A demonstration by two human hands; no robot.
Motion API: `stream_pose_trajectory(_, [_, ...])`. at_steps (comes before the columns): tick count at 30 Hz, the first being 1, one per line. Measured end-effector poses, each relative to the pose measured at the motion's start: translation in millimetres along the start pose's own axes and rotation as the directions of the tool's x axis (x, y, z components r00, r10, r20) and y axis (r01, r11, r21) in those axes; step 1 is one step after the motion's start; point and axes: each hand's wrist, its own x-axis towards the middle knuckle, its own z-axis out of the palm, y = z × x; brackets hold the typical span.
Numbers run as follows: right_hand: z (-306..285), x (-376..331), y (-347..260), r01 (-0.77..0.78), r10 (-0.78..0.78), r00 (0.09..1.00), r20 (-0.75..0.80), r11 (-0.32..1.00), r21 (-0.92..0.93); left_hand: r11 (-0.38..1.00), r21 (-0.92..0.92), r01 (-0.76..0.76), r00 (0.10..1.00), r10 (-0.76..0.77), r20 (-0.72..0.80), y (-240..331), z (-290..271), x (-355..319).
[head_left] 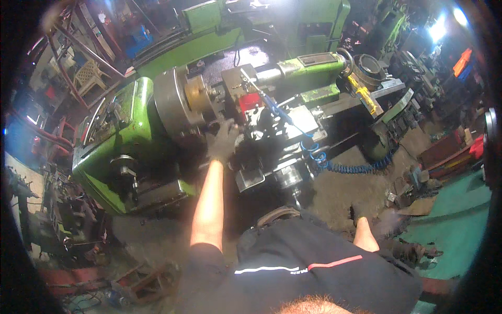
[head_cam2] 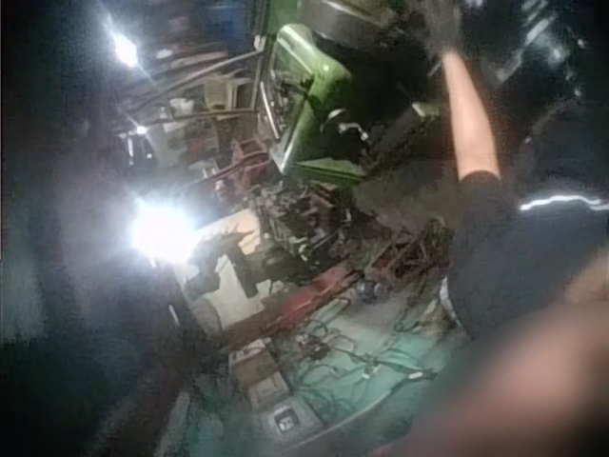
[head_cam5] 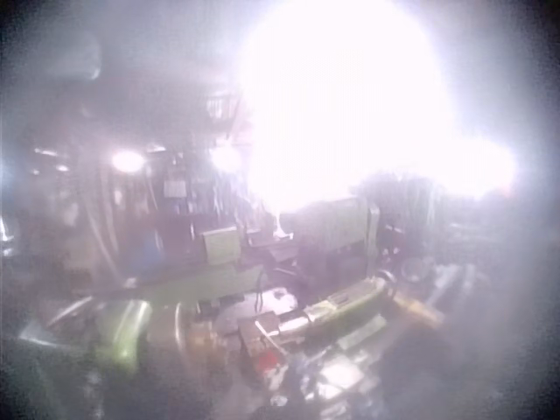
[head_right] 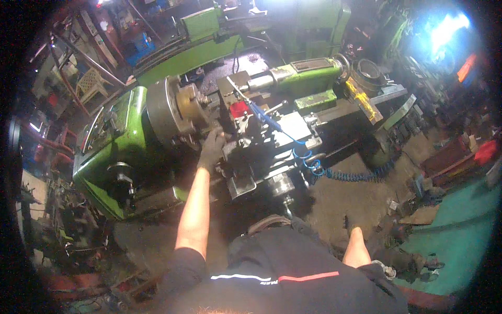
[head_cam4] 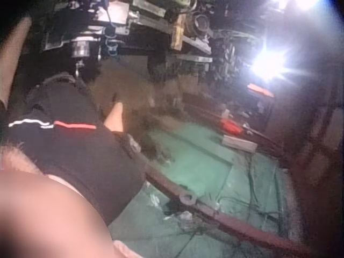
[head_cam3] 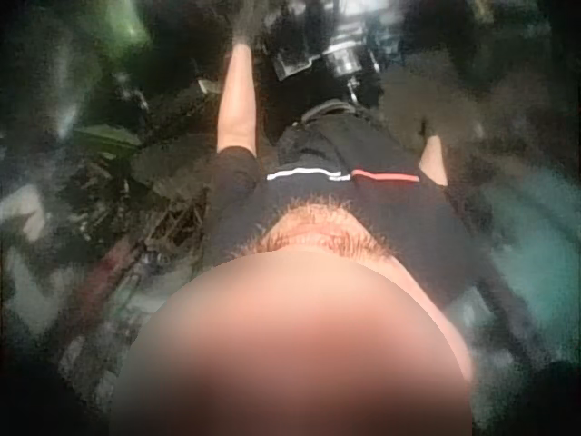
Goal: The person operates a green metal lathe, using a wrench to tighten the chuck and adjusting the tool post while the workpiece rotates. They repeatedly engage and disengage the chuck, reposition the cutting tool, and make fine adjustments to the lathe controls throughout the clip.
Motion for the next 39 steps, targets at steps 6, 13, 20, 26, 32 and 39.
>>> stream_pose_trajectory(6, [16, 53, 8, 0.400, -0.530, 0.848, 0.012, 0.626, -0.669, 0.992, 0.033, 0.126, 0.991, -0.124, -0.051, -42, 6, 153])
stream_pose_trajectory(13, [-34, 138, 58, 0.671, 0.080, 0.701, 0.708, -0.411, -0.618, 0.945, -0.197, 0.262, 0.959, -0.233, 0.158, -82, 42, 203])
stream_pose_trajectory(20, [-68, 297, -23, 0.385, 0.047, 0.916, 0.399, 0.177, -0.906, 0.866, -0.137, 0.482, 0.870, -0.453, 0.193, -66, 76, 177])
stream_pose_trajectory(26, [45, 252, -254, 0.613, -0.380, 0.776, 0.503, 0.640, -0.463, 0.828, -0.068, 0.557, 0.830, -0.552, 0.082, -6, 46, 170])
stream_pose_trajectory(32, [48, 212, -291, 0.750, -0.498, 0.658, 0.565, 0.497, -0.437, 0.761, -0.396, 0.514, 0.775, -0.610, -0.168, 29, 38, 99])
stream_pose_trajectory(39, [-75, 205, -169, 0.585, -0.116, 0.801, 0.588, -0.061, -0.809, 0.855, -0.487, 0.180, 0.798, -0.417, -0.436, 98, 101, 27])
